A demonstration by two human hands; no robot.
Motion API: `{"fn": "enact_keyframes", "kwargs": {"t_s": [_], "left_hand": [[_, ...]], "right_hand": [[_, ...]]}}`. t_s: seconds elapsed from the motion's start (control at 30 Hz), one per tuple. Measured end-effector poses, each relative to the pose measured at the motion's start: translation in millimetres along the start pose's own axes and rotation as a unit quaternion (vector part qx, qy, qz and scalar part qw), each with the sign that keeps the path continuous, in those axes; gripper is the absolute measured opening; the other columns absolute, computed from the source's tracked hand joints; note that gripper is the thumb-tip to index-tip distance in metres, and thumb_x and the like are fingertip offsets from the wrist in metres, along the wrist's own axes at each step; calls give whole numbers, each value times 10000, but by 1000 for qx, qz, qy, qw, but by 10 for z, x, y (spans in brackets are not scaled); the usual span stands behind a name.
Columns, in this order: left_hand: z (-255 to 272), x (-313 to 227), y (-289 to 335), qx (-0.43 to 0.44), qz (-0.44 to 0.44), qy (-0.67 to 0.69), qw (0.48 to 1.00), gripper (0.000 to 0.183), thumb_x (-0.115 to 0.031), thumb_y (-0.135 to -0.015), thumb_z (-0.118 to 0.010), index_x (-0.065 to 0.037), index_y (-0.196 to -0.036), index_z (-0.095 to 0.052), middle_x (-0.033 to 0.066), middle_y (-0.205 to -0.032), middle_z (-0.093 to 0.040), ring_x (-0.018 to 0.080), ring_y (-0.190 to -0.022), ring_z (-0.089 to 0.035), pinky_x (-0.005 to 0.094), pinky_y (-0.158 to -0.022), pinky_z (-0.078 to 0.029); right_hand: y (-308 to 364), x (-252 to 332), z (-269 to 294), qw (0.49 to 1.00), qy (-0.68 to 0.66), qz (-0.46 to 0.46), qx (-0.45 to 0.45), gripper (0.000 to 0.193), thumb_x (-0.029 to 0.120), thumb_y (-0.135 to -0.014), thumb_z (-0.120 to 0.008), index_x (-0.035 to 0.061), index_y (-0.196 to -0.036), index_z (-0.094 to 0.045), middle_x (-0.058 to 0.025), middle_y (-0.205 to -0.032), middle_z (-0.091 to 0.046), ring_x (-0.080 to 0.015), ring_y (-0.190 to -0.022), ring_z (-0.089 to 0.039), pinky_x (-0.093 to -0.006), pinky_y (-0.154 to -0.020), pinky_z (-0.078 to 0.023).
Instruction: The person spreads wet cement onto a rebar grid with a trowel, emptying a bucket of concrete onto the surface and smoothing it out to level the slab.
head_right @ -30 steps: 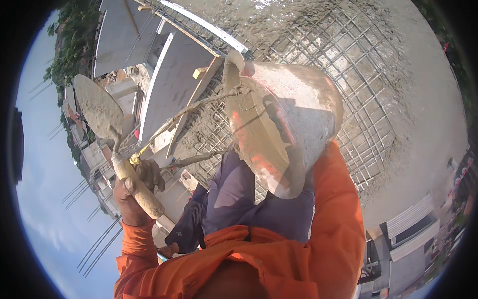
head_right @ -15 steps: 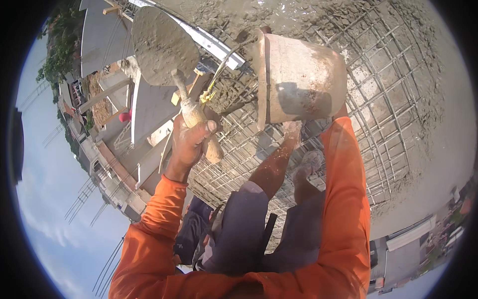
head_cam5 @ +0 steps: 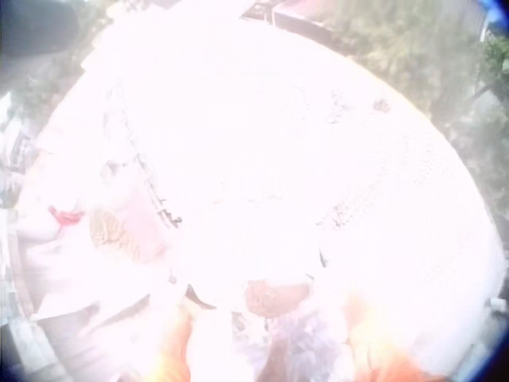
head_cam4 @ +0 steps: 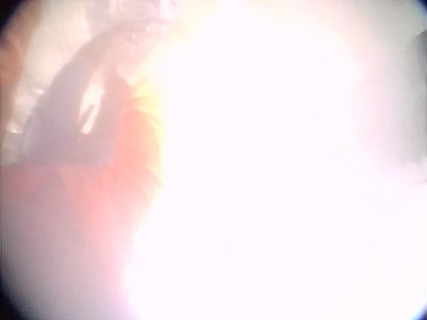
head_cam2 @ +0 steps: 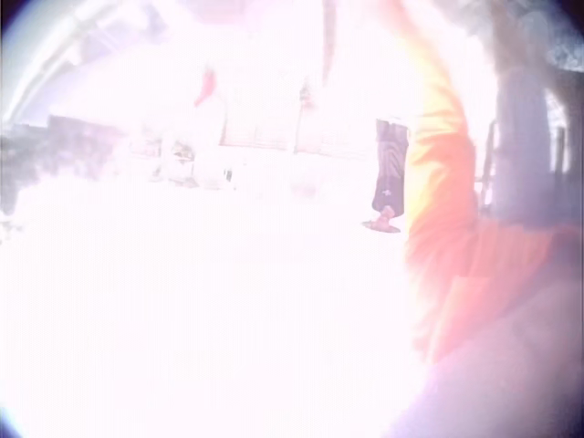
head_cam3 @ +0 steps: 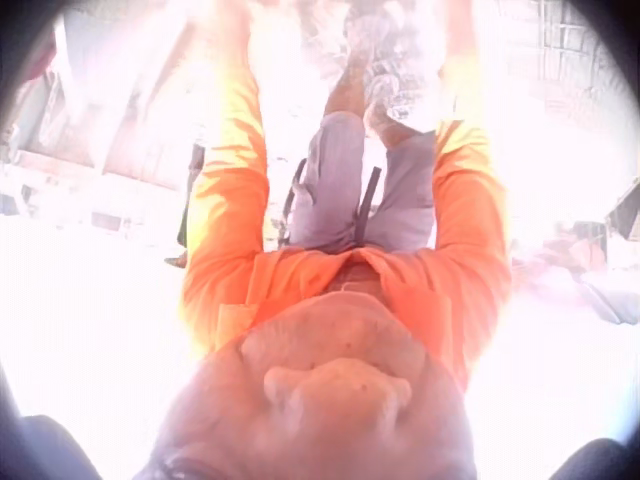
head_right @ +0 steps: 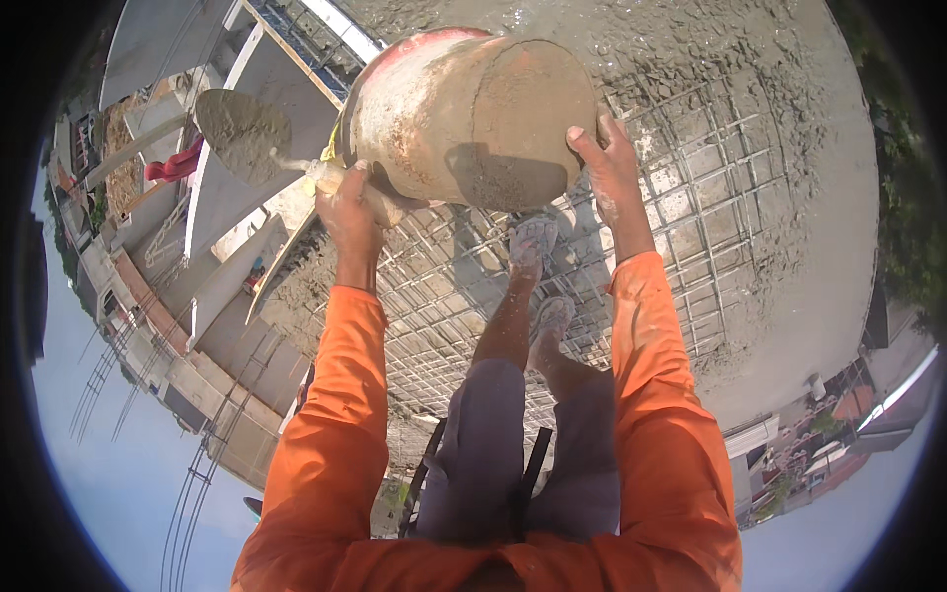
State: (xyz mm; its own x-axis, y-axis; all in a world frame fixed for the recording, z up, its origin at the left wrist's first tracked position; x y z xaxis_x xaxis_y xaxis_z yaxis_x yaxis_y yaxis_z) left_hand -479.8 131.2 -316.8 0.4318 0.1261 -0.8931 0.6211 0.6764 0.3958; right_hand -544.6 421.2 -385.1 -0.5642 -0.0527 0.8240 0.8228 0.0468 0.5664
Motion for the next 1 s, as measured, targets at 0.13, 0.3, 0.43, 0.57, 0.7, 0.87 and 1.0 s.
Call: {"fn": "enact_keyframes", "kwargs": {"t_s": [0.13,0.3,0.43,0.57,0.7,0.87,1.0], "left_hand": [[10,120,-39,-48,50,45,997,322,-93,-800,-538,67,-1075,-488,131,-940,-596,213,-800,-600,335,-717,-488],[-162,175,181,-50,73,176,980,309,-66,-807,-505,67,-1083,-469,160,-995,-584,251,-846,-613,380,-752,-515],[-811,-168,450,-7,97,283,954,317,-49,-761,-574,75,-1044,-503,136,-948,-598,239,-769,-602,368,-717,-491],[-1434,-22,494,23,93,262,960,329,-43,-749,-587,77,-1044,-505,136,-947,-599,237,-766,-599,365,-715,-487],[-2431,826,236,38,105,158,981,342,-36,-736,-601,79,-1045,-507,135,-946,-599,234,-763,-596,361,-713,-483],[-3427,1892,-190,48,107,16,993,359,-28,-721,-618,81,-1045,-509,134,-945,-600,231,-760,-593,357,-710,-478],[-4061,2122,134,82,131,-18,988,378,-15,-699,-636,80,-1044,-513,131,-940,-600,226,-756,-588,350,-705,-473]], "right_hand": [[144,906,-81,986,156,59,6,840,520,-670,-682,30,-1299,-417,-138,-1126,-436,-262,-1130,-437,-366,-946,-347],[215,1443,59,958,221,180,14,921,578,-630,-697,27,-1304,-394,-144,-1053,-413,-274,-1056,-451,-373,-925,-357],[243,1645,242,955,221,198,17,889,506,-613,-734,19,-1280,-406,-112,-968,-359,-242,-923,-403,-340,-890,-362],[552,2127,494,915,163,370,3,716,356,-594,-760,104,-1220,-518,-72,-928,-353,-226,-921,-411,-382,-865,-377],[691,2148,1086,854,110,492,-128,620,321,-598,-777,172,-1164,-571,-50,-938,-362,-226,-981,-422,-429,-901,-374],[-247,960,2591,944,90,277,-156,646,389,-665,-738,116,-1206,-513,-76,-995,-384,-221,-955,-433,-381,-886,-380],[-1052,-474,3777,976,-83,-47,-195,836,414,-723,-662,71,-1387,-287,-151,-1264,-327,-273,-1212,-331,-388,-1014,-270]]}}
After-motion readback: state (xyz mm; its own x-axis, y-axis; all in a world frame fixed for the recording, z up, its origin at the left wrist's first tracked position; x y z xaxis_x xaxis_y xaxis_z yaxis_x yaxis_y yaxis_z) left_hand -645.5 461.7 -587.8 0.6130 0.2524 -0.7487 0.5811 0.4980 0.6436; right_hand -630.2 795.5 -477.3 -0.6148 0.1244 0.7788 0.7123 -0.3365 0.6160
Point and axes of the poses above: each hand's wrist, its own y-axis away from the middle knuckle, its own z-axis out of the back of the hand, x = y × z, the point moved 2 cm from there along -y, towards the middle knuckle
